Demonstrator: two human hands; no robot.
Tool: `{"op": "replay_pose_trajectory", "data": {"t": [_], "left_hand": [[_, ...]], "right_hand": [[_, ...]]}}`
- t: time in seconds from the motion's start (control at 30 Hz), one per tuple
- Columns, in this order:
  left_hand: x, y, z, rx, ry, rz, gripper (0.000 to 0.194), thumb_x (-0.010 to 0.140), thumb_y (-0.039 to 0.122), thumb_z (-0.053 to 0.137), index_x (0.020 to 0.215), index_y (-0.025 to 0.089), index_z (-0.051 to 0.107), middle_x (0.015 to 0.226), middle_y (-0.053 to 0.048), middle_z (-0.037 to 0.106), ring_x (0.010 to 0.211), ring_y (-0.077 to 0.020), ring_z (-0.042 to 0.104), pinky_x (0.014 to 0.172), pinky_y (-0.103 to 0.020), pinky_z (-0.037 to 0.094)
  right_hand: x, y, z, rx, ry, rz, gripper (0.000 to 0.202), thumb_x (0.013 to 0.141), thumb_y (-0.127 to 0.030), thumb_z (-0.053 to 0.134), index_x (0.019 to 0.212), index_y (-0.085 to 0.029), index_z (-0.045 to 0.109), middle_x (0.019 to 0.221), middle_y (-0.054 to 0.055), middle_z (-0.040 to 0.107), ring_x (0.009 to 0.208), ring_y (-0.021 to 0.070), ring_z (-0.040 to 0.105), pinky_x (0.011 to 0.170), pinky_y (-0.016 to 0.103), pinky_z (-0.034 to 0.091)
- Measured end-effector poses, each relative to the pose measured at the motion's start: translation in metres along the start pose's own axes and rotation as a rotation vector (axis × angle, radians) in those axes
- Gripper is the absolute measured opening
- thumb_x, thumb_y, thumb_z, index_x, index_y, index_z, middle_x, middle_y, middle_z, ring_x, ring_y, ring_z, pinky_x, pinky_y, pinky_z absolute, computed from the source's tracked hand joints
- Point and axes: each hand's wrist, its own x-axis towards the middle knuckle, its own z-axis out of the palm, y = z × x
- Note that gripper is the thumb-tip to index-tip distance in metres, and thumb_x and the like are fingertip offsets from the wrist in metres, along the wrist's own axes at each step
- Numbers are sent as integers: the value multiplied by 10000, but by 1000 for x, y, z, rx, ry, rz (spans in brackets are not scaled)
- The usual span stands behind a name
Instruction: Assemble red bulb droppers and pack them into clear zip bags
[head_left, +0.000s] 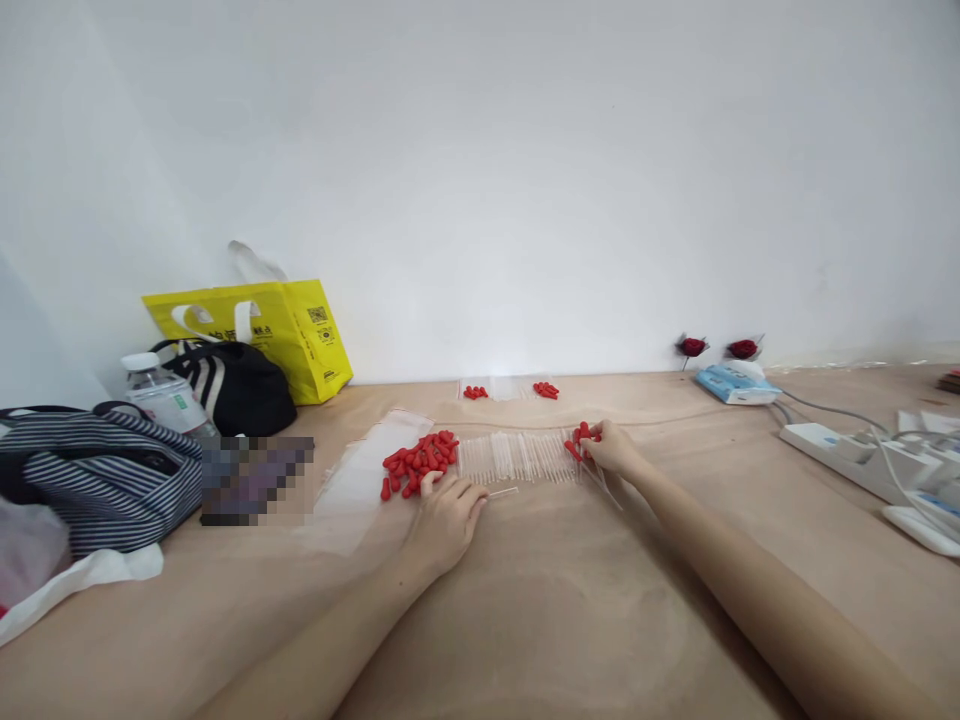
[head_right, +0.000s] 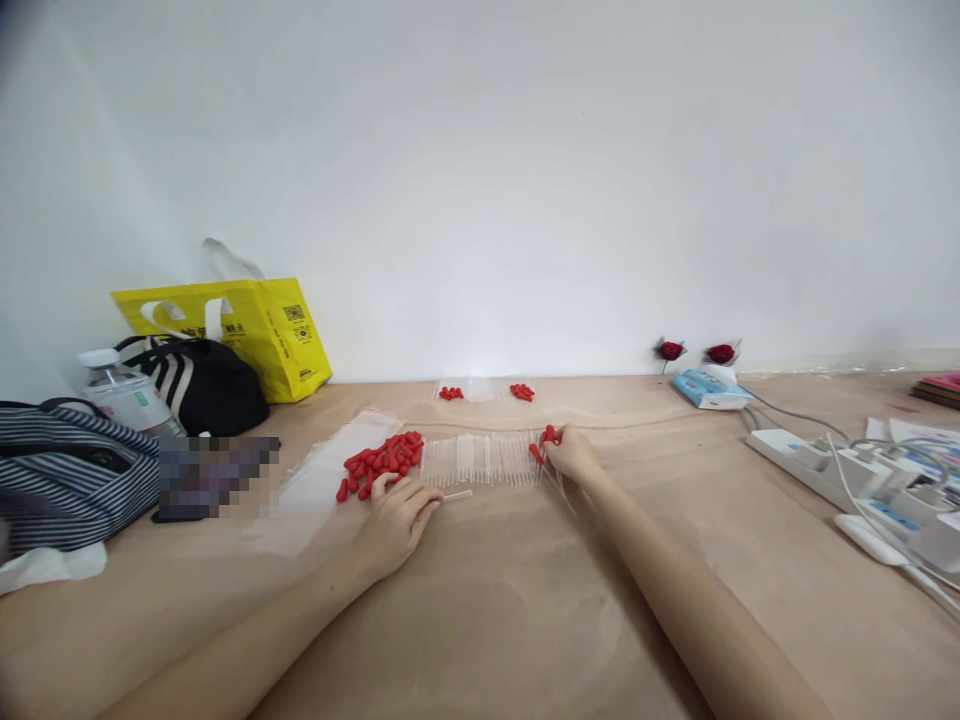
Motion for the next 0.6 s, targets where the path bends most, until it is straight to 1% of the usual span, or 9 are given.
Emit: {"op": "replay_pose_trajectory", "data": {"t": [0.1, 0.17, 0.2, 0.27, 0.37, 0.43, 0.53, 0.6], "left_hand": [[0, 1, -1, -4, -6, -3, 216, 869, 174, 369, 840, 214, 580, 818, -24, 639, 813, -180, 529, 898, -416, 202], [0, 1, -2, -15, -8, -4, 216, 866, 170, 369, 841, 215, 578, 826, -23, 635, 819, -178, 526, 904, -416, 199], [0, 1, -2, -20, -10, -5, 213, 864, 167, 371, 841, 214, 577, 830, -23, 633, 821, -177, 526, 906, -416, 198], [0, 1, -1, -25, -9, -9, 206, 859, 160, 377, 841, 211, 575, 836, -23, 629, 824, -176, 527, 908, -416, 196], [0, 1, -1, -30, -9, -15, 197, 855, 157, 383, 833, 211, 571, 829, -19, 629, 819, -175, 530, 908, -413, 195], [0, 0, -1, -40, -14, -17, 187, 852, 155, 390, 830, 213, 566, 826, -15, 634, 818, -174, 531, 909, -411, 193], [0, 0, -1, -52, -18, -20, 174, 846, 150, 402, 828, 213, 562, 831, -10, 641, 822, -174, 532, 913, -413, 185], [-1, 0, -1, -55, -17, -21, 168, 845, 154, 408, 825, 215, 564, 835, -10, 642, 831, -177, 532, 909, -413, 186]], "right_hand": [[-4, -1, -1, -29, 9, -32, 106, 686, -250, 545, 674, -149, 576, 669, 58, 629, 634, 158, 575, 505, 216, 343], [-6, -3, -4, -38, 7, -61, 145, 693, -265, 542, 600, -157, 564, 628, 52, 615, 608, 158, 565, 497, 221, 333], [-7, -4, -6, -37, 7, -78, 161, 705, -268, 532, 591, -158, 562, 619, 50, 611, 599, 156, 562, 500, 222, 334], [-9, -8, -9, -23, 7, -116, 169, 738, -267, 498, 640, -154, 576, 634, 48, 615, 603, 151, 560, 521, 222, 349], [-19, -16, -7, 18, -21, -198, 162, 780, -258, 460, 789, -158, 586, 710, 36, 634, 645, 134, 565, 576, 211, 380], [-33, -21, -1, 52, -77, -309, 166, 799, -252, 443, 846, -165, 576, 754, 28, 637, 678, 128, 569, 614, 211, 396], [-58, -26, 10, 77, -205, -571, 204, 834, -225, 386, 881, -159, 574, 821, 50, 632, 763, 150, 572, 688, 250, 414], [-72, -27, 17, 63, -259, -710, 248, 840, -182, 364, 992, -153, 557, 912, 78, 616, 850, 166, 562, 751, 279, 416]]}}
